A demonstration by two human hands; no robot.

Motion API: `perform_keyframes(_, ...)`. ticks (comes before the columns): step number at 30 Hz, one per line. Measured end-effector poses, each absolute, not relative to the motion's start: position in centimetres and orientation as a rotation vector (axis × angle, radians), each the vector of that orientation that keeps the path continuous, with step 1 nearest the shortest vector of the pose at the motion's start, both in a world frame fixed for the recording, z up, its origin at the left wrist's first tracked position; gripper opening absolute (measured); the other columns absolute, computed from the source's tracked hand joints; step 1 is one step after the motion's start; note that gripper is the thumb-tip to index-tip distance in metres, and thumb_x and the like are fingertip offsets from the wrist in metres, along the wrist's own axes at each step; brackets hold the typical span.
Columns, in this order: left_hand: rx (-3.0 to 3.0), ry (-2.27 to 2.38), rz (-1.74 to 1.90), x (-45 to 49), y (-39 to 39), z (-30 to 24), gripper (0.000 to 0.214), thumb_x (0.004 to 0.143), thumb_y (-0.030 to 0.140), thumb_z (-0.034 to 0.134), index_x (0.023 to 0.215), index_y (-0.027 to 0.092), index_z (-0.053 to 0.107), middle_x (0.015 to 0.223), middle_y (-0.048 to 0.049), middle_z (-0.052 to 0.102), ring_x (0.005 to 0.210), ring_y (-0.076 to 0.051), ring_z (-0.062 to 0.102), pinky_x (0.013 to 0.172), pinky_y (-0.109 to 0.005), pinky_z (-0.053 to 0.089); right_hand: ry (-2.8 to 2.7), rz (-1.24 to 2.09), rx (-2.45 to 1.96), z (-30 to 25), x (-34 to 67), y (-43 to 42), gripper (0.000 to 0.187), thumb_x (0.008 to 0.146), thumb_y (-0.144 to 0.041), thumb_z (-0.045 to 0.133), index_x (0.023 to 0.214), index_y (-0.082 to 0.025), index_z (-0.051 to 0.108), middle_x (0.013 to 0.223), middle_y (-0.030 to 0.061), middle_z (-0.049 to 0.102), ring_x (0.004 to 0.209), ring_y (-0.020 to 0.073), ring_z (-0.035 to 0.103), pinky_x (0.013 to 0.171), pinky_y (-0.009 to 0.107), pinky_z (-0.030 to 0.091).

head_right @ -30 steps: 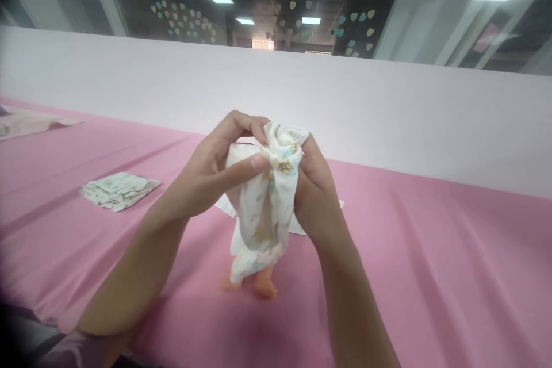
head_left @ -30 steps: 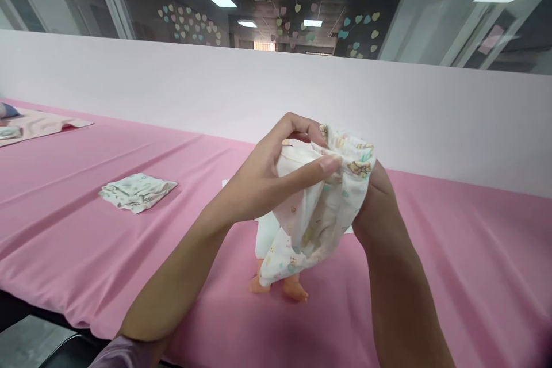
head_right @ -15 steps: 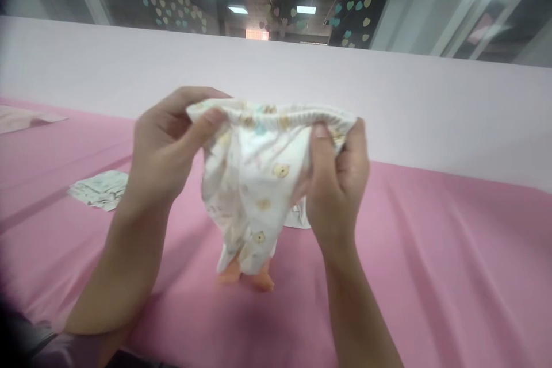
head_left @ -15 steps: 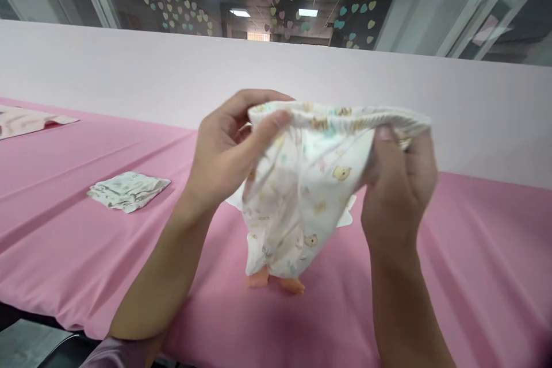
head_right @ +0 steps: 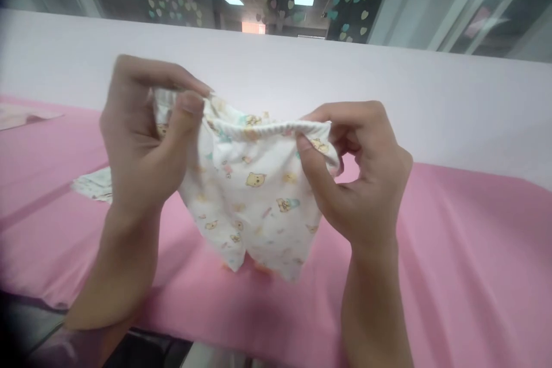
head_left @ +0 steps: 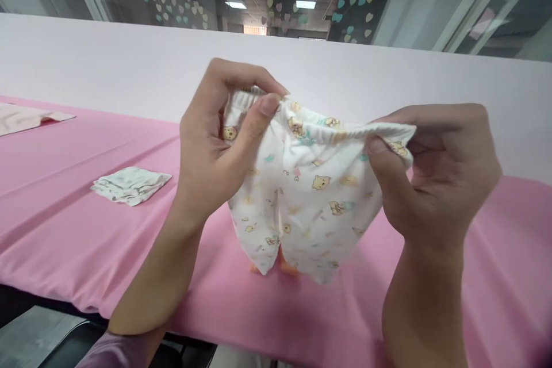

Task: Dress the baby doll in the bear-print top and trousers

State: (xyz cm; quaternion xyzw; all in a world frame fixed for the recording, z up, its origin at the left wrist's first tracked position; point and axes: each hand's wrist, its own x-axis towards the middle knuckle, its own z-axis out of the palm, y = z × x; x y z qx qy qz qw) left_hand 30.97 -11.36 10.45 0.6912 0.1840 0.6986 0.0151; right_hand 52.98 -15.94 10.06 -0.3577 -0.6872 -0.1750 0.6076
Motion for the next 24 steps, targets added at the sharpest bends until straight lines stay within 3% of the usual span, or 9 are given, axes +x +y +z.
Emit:
perform_keyframes(4,2.294,0.580,1.922,29.5,-10.6,10.3,0.011,0.105,0.037,0.069,0.101,0.027,0.073,0.102,-0.0002,0.073,0.090,-0.017,0.066,0.077,-0.036,0.052,-1.769,-0.543,-0.945,10.0,54.5,-15.9,0.009,0.099,-0.029,0.062,0.096,-0.032,0.070,0.091,0.0066,0.067,0.097,0.0343,0.068,0.086,0.053,0.055)
perform_keyframes(9,2.444,0.664,1.550,28.2,-10.3,10.5,0.016,0.100,0.042,0.072,0.102,0.025,0.074,0.101,-0.0029,0.074,0.089,-0.020,0.068,0.072,-0.035,0.050,-2.011,-0.353,-0.994,9.4,55.4,-16.5,0.018,0.089,-0.011,0.057,0.096,-0.027,0.062,0.111,0.0062,0.071,0.109,0.0308,0.063,0.098,0.052,0.050)
perform_keyframes(13,2.524,0.645,1.342,28.0,-9.8,11.4,0.022,0.093,0.043,0.080,0.098,0.023,0.074,0.098,-0.0042,0.074,0.085,-0.019,0.066,0.071,-0.034,0.049,-2.096,-0.038,-1.029,9.5,55.3,-18.1,0.022,0.090,-0.007,0.049,0.089,-0.027,0.059,0.094,0.0020,0.070,0.086,0.0226,0.064,0.080,0.039,0.049)
perform_keyframes(18,2.684,0.603,1.284,27.8,-10.2,13.0,0.029,0.094,0.050,0.076,0.088,0.022,0.070,0.093,-0.0056,0.071,0.089,-0.022,0.068,0.076,-0.036,0.052,-2.208,0.187,-1.110,11.3,54.8,-19.6,0.021,0.093,-0.012,0.047,0.088,-0.025,0.063,0.074,-0.0018,0.062,0.064,0.0163,0.054,0.060,0.031,0.038)
perform_keyframes(21,2.729,0.514,1.333,27.6,-10.8,13.9,0.032,0.097,0.052,0.072,0.084,0.023,0.068,0.102,-0.0083,0.071,0.098,-0.025,0.069,0.080,-0.040,0.054,-2.414,0.184,-1.135,12.4,54.4,-19.6,0.021,0.103,-0.029,0.050,0.089,-0.024,0.065,0.075,-0.0017,0.065,0.063,0.0156,0.054,0.059,0.030,0.036)
perform_keyframes(24,2.750,0.414,1.233,27.4,-10.8,14.5,0.037,0.096,0.057,0.071,0.081,0.024,0.063,0.097,-0.0080,0.070,0.095,-0.025,0.069,0.077,-0.041,0.054,-2.517,0.118,-1.113,13.0,54.3,-19.4,0.036,0.105,-0.049,0.058,0.080,-0.023,0.064,0.074,-0.0004,0.066,0.066,0.0167,0.057,0.061,0.030,0.038)
